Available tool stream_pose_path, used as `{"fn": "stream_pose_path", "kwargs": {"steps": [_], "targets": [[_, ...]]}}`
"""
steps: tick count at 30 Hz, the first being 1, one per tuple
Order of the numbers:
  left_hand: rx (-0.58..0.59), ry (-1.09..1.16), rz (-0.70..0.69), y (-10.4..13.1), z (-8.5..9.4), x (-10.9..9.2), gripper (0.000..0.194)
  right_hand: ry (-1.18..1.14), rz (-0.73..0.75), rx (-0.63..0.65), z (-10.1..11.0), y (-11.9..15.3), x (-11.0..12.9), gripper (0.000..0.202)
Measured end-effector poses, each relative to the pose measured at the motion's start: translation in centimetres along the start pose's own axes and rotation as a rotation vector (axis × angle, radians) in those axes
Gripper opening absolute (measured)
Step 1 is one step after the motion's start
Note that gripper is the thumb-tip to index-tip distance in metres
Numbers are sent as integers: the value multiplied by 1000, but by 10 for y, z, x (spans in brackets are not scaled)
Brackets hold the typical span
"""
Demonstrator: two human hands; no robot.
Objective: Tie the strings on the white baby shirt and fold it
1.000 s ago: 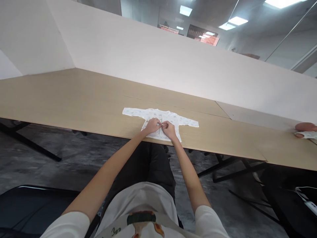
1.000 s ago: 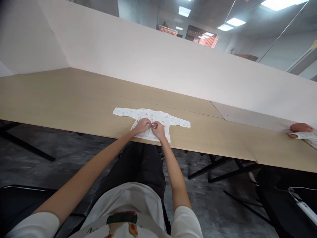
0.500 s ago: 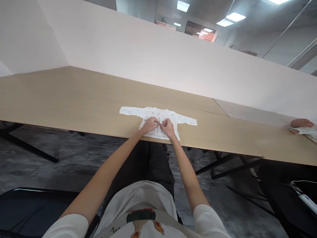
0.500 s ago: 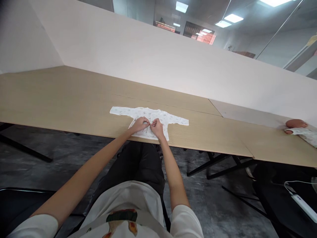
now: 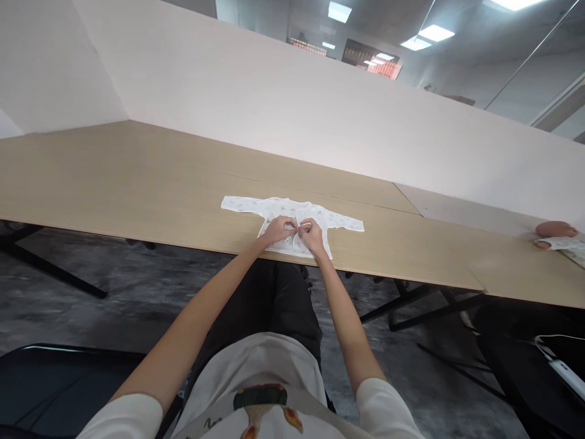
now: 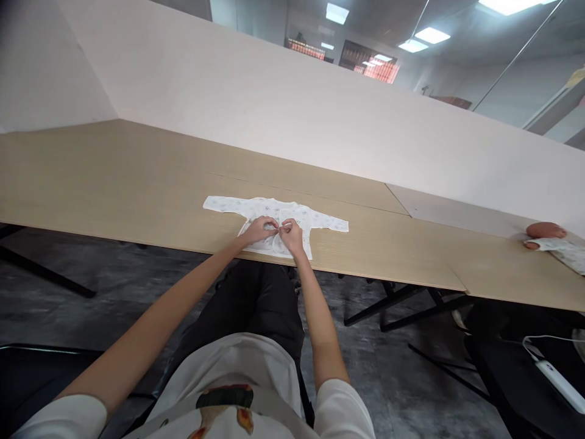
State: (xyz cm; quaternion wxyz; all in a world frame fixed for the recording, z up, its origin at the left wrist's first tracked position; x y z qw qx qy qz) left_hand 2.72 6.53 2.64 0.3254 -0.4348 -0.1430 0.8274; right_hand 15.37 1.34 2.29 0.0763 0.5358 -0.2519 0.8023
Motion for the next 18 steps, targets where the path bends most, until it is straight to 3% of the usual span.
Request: {"fn": "stream_pose_path", "kwargs": {"steps": [4, 9, 11, 18], "targets": [[5, -19, -21, 1, -1, -2, 20, 12, 0, 0, -1, 0, 4, 16], [-8, -126, 22, 3, 1, -3, 24, 100, -52, -308, 27, -4, -6, 19], [-17, -166, 37, 3, 2, -3, 24, 153, -71, -355, 32, -4, -11, 22], [-30, -195, 30, 2, -2, 1, 22, 479, -110, -154, 3, -23, -5, 24]]}}
Point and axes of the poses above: each hand's wrist, its own y-axis away from the middle knuckle, its own z-axis out of the back of the hand, x = y × z, the point moved 8 cm from there along -y, towards the middle knuckle, and after that the axes turned 10 degrees about -x, right-handed, at the moved point
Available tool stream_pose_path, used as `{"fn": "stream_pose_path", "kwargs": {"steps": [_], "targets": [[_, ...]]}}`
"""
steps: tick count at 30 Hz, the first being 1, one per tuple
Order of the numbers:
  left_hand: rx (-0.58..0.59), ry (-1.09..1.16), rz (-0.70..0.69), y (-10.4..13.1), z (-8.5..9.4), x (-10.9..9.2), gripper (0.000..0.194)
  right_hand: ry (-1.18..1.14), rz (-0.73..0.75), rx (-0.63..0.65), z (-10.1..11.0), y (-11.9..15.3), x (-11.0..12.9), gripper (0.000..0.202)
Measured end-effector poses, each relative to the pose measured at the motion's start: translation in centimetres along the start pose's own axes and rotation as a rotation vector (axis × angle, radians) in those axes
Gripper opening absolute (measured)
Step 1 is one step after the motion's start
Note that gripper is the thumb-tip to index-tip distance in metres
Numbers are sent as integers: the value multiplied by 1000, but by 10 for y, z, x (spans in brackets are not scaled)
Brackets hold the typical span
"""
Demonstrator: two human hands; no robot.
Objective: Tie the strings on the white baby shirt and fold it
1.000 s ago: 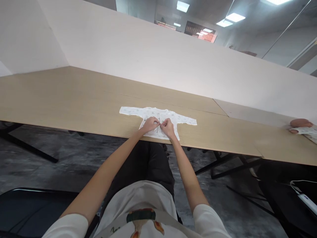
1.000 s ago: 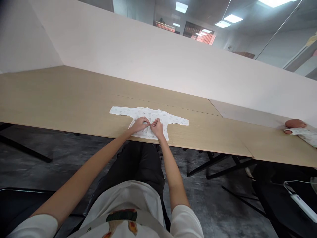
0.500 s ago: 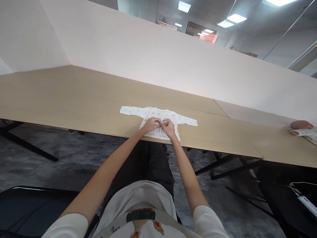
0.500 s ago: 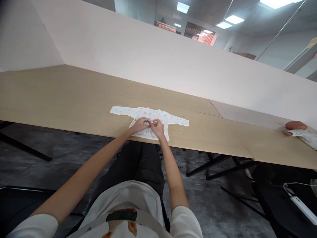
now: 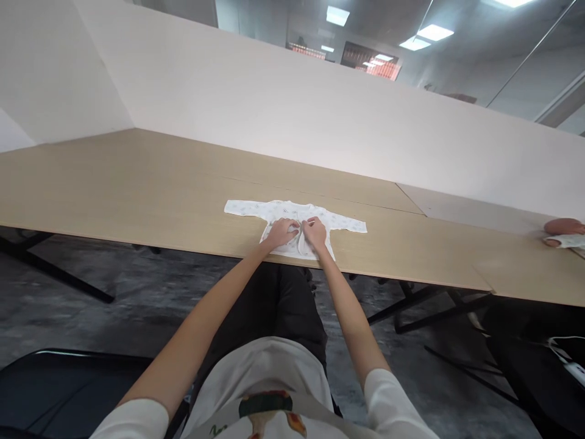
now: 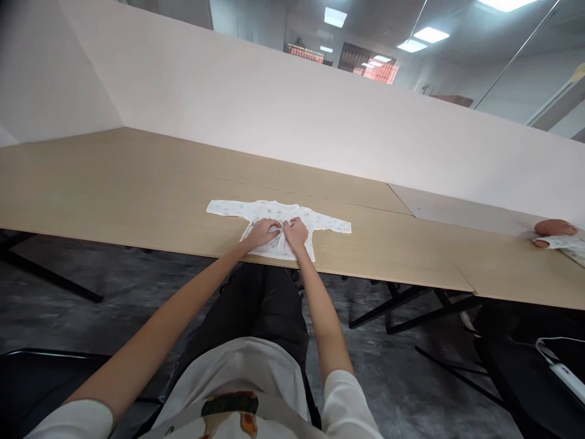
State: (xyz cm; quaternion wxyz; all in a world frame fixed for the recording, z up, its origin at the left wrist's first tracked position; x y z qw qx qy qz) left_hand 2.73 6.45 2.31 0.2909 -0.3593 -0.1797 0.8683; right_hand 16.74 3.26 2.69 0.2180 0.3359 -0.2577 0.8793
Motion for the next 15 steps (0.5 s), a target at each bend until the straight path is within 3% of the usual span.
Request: {"fn": "stream_pose_path", "kwargs": {"steps": [6, 10, 15], "targets": [[-36, 79, 63, -1, 2, 9, 21, 264, 71, 89, -40, -38, 37, 30], [-24, 78, 69, 1, 1, 8, 22, 191, 27, 93, -51, -52, 26, 19], [6, -83, 77, -5, -1, 4, 18, -82, 71, -10, -39, -57, 5, 21]]}}
Point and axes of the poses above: each hand's wrist, its own y-axis away from the middle knuckle, its own z-axis out of the back of the hand, x = y × z, the point moved 8 cm from there along -y, towards the middle knuckle, and after that the axes turned 10 degrees about -x, right-handed, at the moved point
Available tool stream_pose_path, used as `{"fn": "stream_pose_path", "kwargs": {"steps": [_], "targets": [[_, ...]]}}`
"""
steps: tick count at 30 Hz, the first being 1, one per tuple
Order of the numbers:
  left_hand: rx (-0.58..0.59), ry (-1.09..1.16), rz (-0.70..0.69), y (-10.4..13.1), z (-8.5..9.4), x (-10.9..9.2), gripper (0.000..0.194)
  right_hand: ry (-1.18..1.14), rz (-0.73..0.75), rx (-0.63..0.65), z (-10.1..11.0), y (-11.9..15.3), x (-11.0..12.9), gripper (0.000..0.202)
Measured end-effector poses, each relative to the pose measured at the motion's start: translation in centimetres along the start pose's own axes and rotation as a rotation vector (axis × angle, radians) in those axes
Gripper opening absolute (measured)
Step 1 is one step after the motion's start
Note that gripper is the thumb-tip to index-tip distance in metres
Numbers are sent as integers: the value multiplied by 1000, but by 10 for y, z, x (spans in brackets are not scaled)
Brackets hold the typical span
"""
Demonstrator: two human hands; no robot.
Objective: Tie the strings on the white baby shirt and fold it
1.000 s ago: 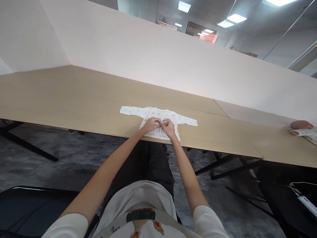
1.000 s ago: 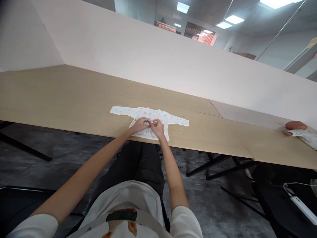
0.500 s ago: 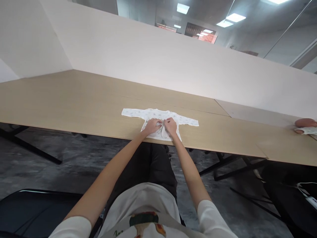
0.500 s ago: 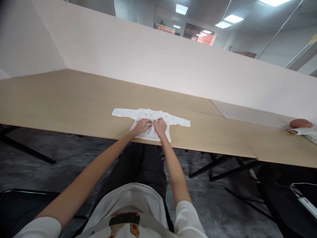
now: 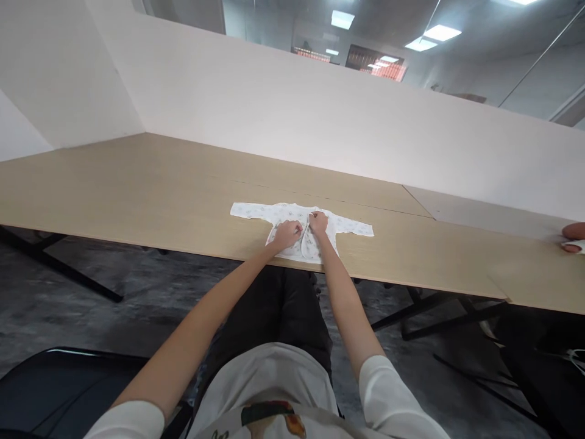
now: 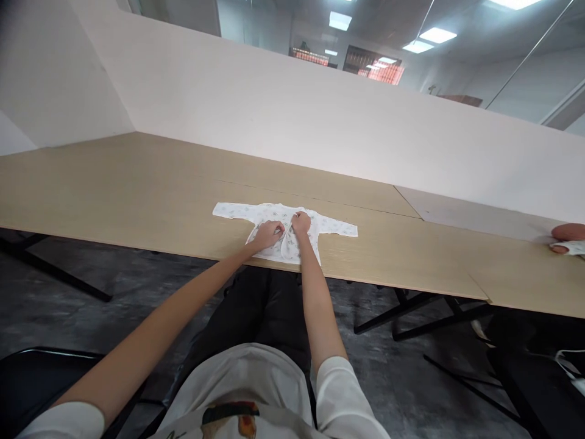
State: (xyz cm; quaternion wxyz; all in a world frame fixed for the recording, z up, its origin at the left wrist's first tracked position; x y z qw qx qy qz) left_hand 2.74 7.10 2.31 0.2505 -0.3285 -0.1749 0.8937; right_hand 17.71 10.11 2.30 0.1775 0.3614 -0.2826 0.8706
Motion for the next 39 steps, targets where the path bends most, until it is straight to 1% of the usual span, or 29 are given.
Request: {"fn": "stream_pose_path", "kwargs": {"steps": [2, 4, 6, 8, 10, 14, 17, 21, 25, 27, 32, 35, 39], "targets": [[66, -15, 53, -11, -3, 3, 17, -73, 4, -39, 5, -1, -4, 22], [113, -6, 149, -27, -5, 10, 19, -104, -4, -63, 7, -2, -7, 21], [81, -9, 207, -45, -4, 14, 27, -99, -10, -62, 6, -4, -7, 21], [16, -39, 206, -59, -4, 12, 32, -76, -2, -50, 3, -4, -7, 22], [-5, -94, 183, -65, -9, 9, 31, -57, 10, -46, 2, -5, -7, 24], [-30, -196, 143, -62, -21, 5, 27, -59, 25, -39, -1, -3, -7, 24], [-63, -175, 131, -60, -24, 8, 27, -64, 14, -39, -1, -3, -7, 23], [-84, -145, 79, -62, -28, 11, 30, -72, -2, -26, -1, -2, -6, 21], [-100, -144, 82, -63, -29, 14, 30, -109, 5, -26, -1, -2, -6, 20], [-113, -105, 100, -62, -28, 17, 28, -121, 14, -24, -1, -1, -6, 20], [-127, 88, 139, -61, -25, 25, 24, -137, 1, -1, -3, 0, -8, 22], [-135, 139, 142, -60, -25, 28, 26, -185, -8, 18, -4, 1, -7, 25], [-144, 176, 149, -61, -27, 30, 24, -231, -20, 8, -1, 3, -7, 28]]}}
Point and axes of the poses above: each hand's wrist, its own y-axis away from the middle knuckle, its own z-axis out of the back of the hand, x = y × z, the point moved 8 cm from there along -y, towards the middle knuckle, and after that the axes turned 10 degrees about -x, right-handed, at the moved point
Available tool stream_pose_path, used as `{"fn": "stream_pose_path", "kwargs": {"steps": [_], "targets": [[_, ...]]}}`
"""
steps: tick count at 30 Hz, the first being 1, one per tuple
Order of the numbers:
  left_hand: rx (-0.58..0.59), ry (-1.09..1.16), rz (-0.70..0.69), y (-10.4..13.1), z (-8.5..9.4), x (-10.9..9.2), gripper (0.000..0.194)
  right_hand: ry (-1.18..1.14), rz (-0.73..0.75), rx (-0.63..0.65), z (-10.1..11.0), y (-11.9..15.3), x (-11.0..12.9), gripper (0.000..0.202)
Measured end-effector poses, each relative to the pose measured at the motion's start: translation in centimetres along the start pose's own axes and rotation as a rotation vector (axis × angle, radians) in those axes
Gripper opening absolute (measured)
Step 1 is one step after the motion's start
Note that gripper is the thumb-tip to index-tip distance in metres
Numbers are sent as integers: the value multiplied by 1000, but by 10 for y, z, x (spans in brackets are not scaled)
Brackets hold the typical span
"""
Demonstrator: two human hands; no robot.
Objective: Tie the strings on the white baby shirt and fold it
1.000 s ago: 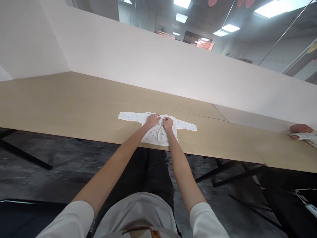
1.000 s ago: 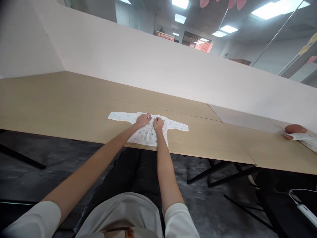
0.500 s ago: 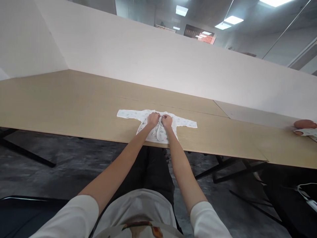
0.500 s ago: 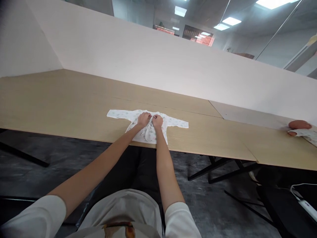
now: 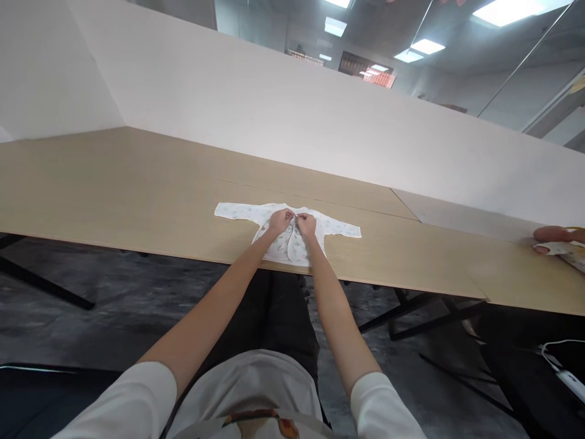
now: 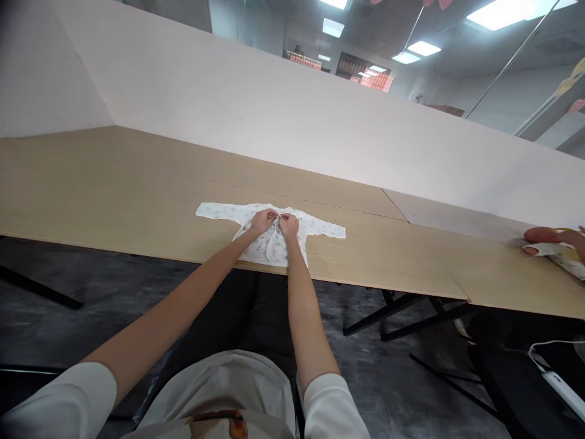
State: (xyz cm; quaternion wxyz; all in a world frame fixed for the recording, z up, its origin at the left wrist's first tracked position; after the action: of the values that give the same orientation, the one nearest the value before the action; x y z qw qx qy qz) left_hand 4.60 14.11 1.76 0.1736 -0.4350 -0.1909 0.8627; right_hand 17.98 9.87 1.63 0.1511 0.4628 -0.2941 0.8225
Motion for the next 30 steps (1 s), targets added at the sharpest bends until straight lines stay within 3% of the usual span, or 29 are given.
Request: {"fn": "stream_pose_path", "kwargs": {"steps": [10, 20, 30], "targets": [[-8, 67, 7, -1, -2, 4, 25, -61, -20, -7, -2, -4, -5, 30], [-17, 115, 92, -1, 4, 3, 20, -13, 14, 21, -3, -2, 0, 14], [27, -97, 49, 1, 3, -4, 26, 82, 2, 63, -7, -3, -2, 15]]}}
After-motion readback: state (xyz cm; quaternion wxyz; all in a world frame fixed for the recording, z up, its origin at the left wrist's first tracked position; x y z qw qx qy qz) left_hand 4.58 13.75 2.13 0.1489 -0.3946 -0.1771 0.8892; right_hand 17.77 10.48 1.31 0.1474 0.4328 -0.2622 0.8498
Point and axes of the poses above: each hand's wrist, its own y-axis away from the middle knuckle, its own z-axis out of the back of the hand, x = y × z, the point moved 8 cm from there along -y, towards the middle knuckle, and after that the axes turned 10 degrees about -x, right-handed, at the moved point
